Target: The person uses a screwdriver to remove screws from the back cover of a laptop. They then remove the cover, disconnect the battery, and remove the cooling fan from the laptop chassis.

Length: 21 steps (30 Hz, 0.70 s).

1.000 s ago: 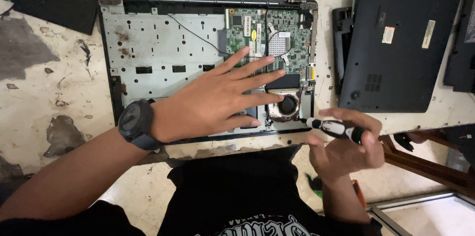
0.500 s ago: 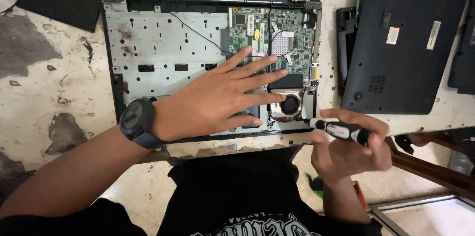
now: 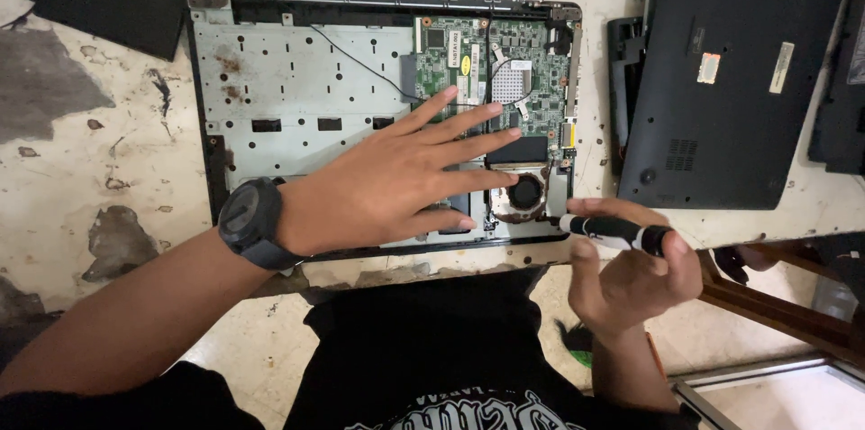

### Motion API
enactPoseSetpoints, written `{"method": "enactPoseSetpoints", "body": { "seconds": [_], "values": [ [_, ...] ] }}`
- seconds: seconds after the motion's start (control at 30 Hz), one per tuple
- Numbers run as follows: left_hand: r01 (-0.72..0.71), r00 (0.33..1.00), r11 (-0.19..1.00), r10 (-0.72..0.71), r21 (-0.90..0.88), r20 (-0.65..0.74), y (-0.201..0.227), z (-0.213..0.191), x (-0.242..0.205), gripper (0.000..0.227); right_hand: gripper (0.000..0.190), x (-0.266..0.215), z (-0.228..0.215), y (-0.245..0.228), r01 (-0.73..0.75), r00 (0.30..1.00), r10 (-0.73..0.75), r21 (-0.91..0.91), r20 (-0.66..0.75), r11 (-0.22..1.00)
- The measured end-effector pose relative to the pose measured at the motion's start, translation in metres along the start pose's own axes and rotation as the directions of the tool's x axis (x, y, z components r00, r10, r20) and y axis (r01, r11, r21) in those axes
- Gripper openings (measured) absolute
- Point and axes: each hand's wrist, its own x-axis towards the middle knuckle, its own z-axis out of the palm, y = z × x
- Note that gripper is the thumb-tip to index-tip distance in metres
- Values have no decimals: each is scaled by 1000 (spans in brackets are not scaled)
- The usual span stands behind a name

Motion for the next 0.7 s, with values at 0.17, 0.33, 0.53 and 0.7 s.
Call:
{"method": "enactPoseSetpoints", "body": {
  "seconds": [0.17,0.33,0.53,0.7],
  "values": [
    [-3,1000,1000,4,28,-26,1,0,0,57,69,-33,-11,31,-78,955,-53,-421,-292,904],
    [6,986,996,-20,-88,-165,13,-11,7,44,55,28,13,-9,-183,934,177,9,-310,983],
    [12,922,960,-119,-279,-369,27,-20,10,43,60,41,35,-17,-244,888,314,234,-335,941],
    [56,925,876,-226,-480,-305,27,-29,10,28,60,54,49,-21,-187,914,282,314,-292,931]
  ]
}}
